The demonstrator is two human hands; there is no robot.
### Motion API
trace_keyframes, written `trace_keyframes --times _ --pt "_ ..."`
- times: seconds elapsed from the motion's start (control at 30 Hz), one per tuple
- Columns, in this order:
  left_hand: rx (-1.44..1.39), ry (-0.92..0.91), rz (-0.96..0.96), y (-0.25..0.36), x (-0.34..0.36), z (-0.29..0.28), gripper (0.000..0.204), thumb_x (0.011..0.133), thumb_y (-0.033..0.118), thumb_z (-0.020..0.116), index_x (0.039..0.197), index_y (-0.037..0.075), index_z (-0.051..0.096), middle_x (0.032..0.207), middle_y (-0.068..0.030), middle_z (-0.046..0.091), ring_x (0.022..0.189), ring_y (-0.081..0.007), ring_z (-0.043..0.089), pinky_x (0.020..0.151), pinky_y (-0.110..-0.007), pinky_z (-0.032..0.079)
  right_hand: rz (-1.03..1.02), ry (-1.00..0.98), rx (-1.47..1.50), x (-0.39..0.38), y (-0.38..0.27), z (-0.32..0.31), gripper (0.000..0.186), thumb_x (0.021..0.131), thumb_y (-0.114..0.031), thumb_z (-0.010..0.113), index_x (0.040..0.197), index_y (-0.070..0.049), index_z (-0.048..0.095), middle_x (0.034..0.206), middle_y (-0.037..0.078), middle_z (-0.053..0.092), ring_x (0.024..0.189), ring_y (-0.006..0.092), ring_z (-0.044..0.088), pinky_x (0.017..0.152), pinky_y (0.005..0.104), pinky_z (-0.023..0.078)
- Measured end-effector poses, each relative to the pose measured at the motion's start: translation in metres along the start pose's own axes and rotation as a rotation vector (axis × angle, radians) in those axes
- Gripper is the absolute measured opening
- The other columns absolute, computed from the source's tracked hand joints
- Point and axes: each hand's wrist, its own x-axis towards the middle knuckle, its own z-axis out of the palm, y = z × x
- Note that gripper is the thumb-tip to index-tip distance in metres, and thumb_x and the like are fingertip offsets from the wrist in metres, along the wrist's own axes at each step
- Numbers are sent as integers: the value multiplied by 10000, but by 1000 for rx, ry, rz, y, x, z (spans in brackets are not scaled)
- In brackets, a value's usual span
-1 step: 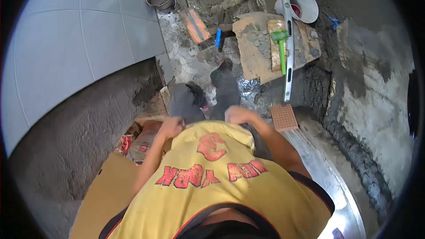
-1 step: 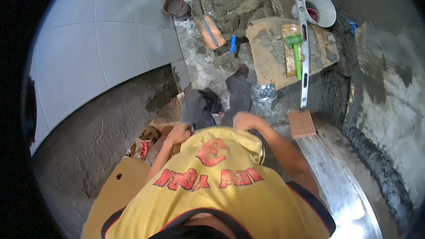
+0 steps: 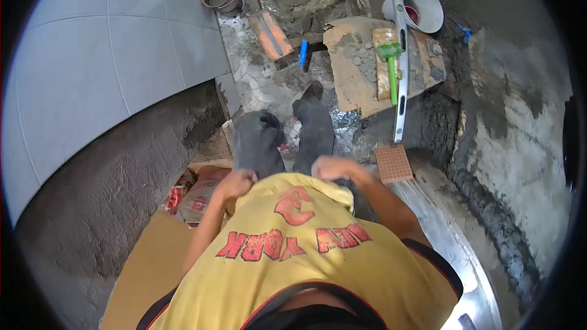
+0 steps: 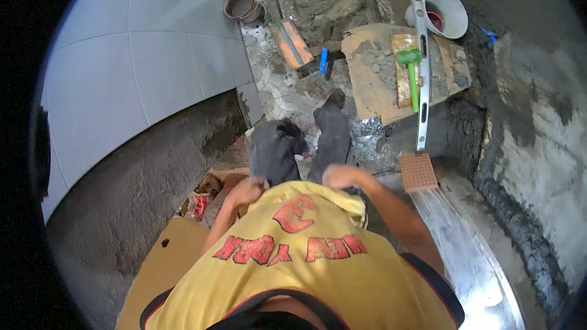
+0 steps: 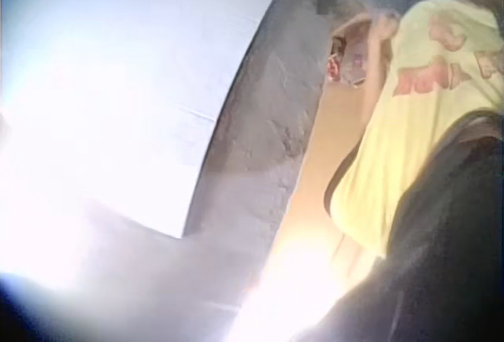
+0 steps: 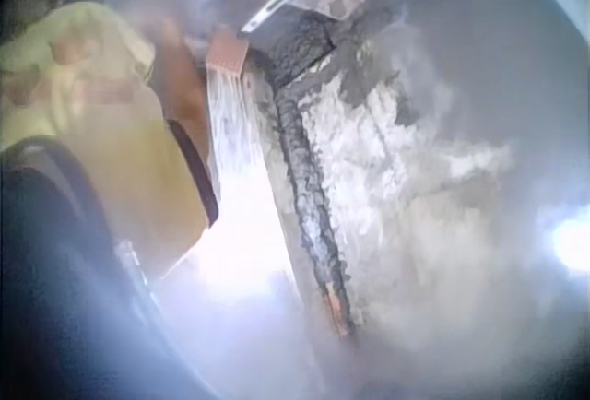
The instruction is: The person uses a spirit level to check the verticality of a wall section before applying mortar. Then, they use a trowel and a float to apply and smooth mortar into a recessed floor area around a drain.
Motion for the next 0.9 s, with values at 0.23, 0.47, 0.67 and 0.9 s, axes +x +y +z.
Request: trace_keyframes --times 0.23,0.47,0.67,0.9 --pt "-122 -369 113 35 35 -24 194 842 183 548 761 37 646 699 7 589 664 -100 517 627 -286 441 -117 -241 280 27 -10 1 344 822 -251 636 883 86 672 722 61 639 651 111 533 588 319 437" --pt "-775 212 278 29 232 -76 232 890 14 457 986 22 669 679 -32 597 516 -116 530 475 -275 424 165 -251 266 87 -14 -34 283 883 -266 599 891 9 662 677 53 585 565 142 514 522 316 461" --pt "-254 739 340 12 430 -190 256 865 95 499 1087 2 588 834 -139 656 740 -222 632 699 -363 513 -87 673 -102 214 38 -136 147 839 -163 611 861 -19 631 780 149 663 652 300 657 542 424 506" --pt "-202 541 150 50 577 -311 497 838 421 628 907 -71 651 937 -206 681 843 -291 670 771 -405 524 491 1656 113 375 120 -344 333 800 -199 614 1053 16 596 1092 249 616 1018 433 597 897 472 479"
